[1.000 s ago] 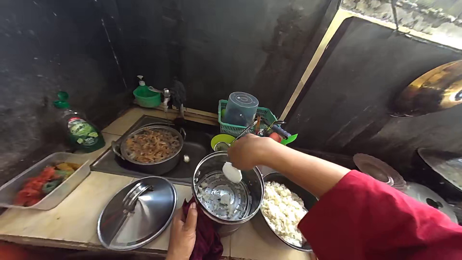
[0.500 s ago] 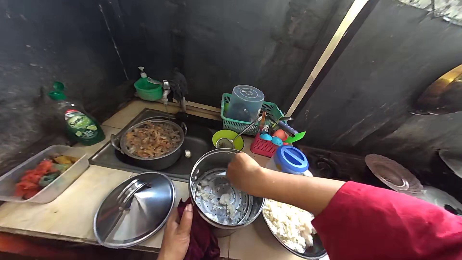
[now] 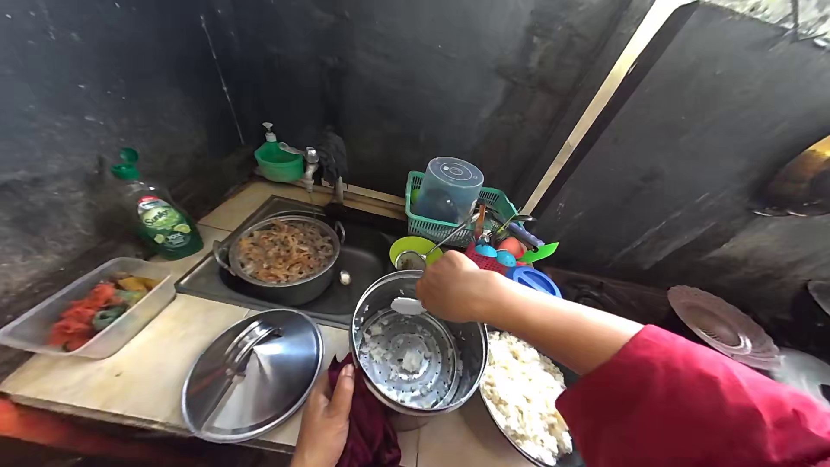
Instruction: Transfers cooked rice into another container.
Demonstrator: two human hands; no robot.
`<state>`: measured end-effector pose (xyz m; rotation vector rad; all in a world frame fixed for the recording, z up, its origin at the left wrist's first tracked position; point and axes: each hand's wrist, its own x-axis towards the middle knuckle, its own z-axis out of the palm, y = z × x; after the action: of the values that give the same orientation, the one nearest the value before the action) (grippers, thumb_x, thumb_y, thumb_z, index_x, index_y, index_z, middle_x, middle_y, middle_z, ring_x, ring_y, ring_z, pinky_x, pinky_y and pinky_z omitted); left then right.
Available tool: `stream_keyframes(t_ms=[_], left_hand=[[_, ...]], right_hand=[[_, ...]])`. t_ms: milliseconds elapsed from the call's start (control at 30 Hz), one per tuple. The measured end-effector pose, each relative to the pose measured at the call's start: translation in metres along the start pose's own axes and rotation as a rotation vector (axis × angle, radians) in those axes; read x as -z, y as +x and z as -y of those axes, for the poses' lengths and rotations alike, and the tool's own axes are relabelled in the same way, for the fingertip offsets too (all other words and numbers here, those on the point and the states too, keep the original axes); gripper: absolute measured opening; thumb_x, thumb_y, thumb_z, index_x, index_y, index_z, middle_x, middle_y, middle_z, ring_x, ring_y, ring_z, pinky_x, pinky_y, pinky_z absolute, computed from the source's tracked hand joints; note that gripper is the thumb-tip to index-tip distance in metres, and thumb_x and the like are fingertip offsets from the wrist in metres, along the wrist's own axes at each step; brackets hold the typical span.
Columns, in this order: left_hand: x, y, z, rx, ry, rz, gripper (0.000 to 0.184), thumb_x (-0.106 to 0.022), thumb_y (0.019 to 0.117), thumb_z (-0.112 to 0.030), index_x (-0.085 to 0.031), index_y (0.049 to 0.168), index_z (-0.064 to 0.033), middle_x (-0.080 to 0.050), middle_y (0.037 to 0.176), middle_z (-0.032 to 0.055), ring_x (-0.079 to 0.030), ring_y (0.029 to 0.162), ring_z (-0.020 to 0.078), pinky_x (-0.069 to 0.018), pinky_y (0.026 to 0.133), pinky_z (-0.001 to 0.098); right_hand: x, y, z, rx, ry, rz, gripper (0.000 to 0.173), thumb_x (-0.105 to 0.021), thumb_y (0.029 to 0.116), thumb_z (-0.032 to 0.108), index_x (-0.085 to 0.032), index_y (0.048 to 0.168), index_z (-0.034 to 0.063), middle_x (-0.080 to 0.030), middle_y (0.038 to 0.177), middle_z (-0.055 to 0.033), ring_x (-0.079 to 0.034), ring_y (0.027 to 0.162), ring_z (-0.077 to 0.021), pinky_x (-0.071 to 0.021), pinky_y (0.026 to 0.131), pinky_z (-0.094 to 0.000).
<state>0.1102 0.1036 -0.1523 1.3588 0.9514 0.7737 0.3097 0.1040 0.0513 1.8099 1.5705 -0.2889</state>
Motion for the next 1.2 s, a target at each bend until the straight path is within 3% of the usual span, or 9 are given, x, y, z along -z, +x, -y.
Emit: stream_keyframes(t_ms=[167, 267, 367, 433, 533, 633, 767, 1000, 1200], left_hand=[[0.013, 0.009, -0.002, -0.021, 0.106, 0.089, 0.047, -0.041, 0.1040, -0.034, -0.063, 0.121, 0.0033, -0.071, 0.107, 0.0047, -0.065, 0.103, -0.0005, -0.0517, 0.096, 0.0208], [0.024, 0.016, -0.003, -0.028, 0.159, 0.212, 0.054, -0.038, 0.1047, -0.042, -0.062, 0.124, 0.0033, -0.070, 0.112, 0.0048, -0.063, 0.107, -0.0019, -0.0500, 0.100, 0.0203], [0.030, 0.019, -0.004, -0.038, 0.140, 0.240, 0.051, -0.039, 0.1052, -0.040, -0.063, 0.121, 0.0022, -0.071, 0.109, 0.0012, -0.064, 0.105, -0.0031, -0.0513, 0.099, 0.0200], [0.031, 0.018, -0.004, -0.037, 0.101, 0.201, 0.045, -0.041, 0.1055, -0.034, -0.063, 0.119, 0.0026, -0.072, 0.106, 0.0004, -0.066, 0.102, -0.0024, -0.0532, 0.097, 0.0204], [0.028, 0.014, -0.005, -0.039, 0.089, 0.127, 0.036, -0.044, 0.1049, -0.025, -0.061, 0.119, 0.0037, -0.071, 0.101, 0.0009, -0.067, 0.097, -0.0012, -0.0553, 0.092, 0.0207], [0.026, 0.011, -0.008, -0.048, 0.123, 0.096, 0.036, -0.044, 0.1056, -0.022, -0.061, 0.122, 0.0048, -0.071, 0.104, 0.0023, -0.067, 0.098, -0.0015, -0.0548, 0.093, 0.0200], [0.026, 0.007, -0.011, -0.028, 0.160, 0.081, 0.037, -0.041, 0.1068, -0.021, -0.059, 0.125, 0.0061, -0.071, 0.109, 0.0042, -0.065, 0.102, -0.0024, -0.0529, 0.097, 0.0194], [0.020, 0.005, -0.011, -0.049, 0.104, 0.050, 0.035, -0.041, 0.1068, -0.019, -0.059, 0.122, 0.0068, -0.071, 0.105, 0.0011, -0.066, 0.100, -0.0038, -0.0536, 0.096, 0.0185], [0.017, 0.004, -0.008, -0.059, 0.047, 0.045, 0.036, -0.043, 0.1067, -0.025, -0.060, 0.118, 0.0052, -0.071, 0.100, -0.0028, -0.067, 0.096, -0.0045, -0.0549, 0.093, 0.0177]], right_hand=[[-0.020, 0.019, 0.019, -0.017, 0.074, -0.056, 0.012, -0.055, 0.0963, -0.005, -0.067, 0.095, -0.0065, -0.066, 0.092, -0.0220, -0.067, 0.087, -0.0390, -0.0528, 0.068, -0.0542], [-0.045, 0.020, 0.039, 0.108, 0.088, -0.219, 0.008, -0.061, 0.0921, -0.004, -0.069, 0.092, -0.0052, -0.066, 0.091, -0.0207, -0.067, 0.080, -0.0364, -0.0534, 0.062, -0.0512], [-0.063, 0.000, 0.049, 0.323, 0.090, -0.158, 0.018, -0.052, 0.0968, -0.006, -0.066, 0.108, -0.0067, -0.065, 0.101, -0.0259, -0.066, 0.088, -0.0418, -0.0534, 0.069, -0.0548], [-0.072, -0.012, 0.036, 0.401, 0.072, -0.127, 0.022, -0.051, 0.0967, -0.005, -0.067, 0.112, -0.0030, -0.065, 0.101, -0.0253, -0.065, 0.089, -0.0429, -0.0520, 0.068, -0.0563], [-0.069, -0.012, 0.007, 0.287, 0.095, -0.192, 0.022, -0.056, 0.0979, 0.002, -0.072, 0.112, 0.0077, -0.068, 0.100, -0.0188, -0.067, 0.087, -0.0382, -0.0530, 0.066, -0.0540], [-0.058, 0.001, -0.001, 0.144, 0.071, -0.266, 0.014, -0.059, 0.0958, 0.004, -0.072, 0.100, 0.0057, -0.067, 0.094, -0.0148, -0.067, 0.078, -0.0311, -0.0520, 0.059, -0.0461], [-0.055, 0.019, 0.017, 0.123, 0.099, -0.219, 0.010, -0.060, 0.0942, 0.000, -0.067, 0.087, -0.0019, -0.065, 0.084, -0.0162, -0.065, 0.073, -0.0320, -0.0506, 0.057, -0.0470], [-0.051, -0.030, 0.028, 0.555, -0.012, -0.014, 0.011, -0.058, 0.0932, -0.003, -0.062, 0.083, -0.0044, -0.059, 0.075, -0.0194, -0.061, 0.069, -0.0372, -0.0462, 0.057, -0.0530], [-0.027, -0.010, -0.017, 0.244, 0.004, -0.089, 0.016, -0.056, 0.1006, 0.009, -0.067, 0.091, 0.0031, -0.062, 0.077, -0.0133, -0.064, 0.072, -0.0313, -0.0480, 0.058, -0.0473]])
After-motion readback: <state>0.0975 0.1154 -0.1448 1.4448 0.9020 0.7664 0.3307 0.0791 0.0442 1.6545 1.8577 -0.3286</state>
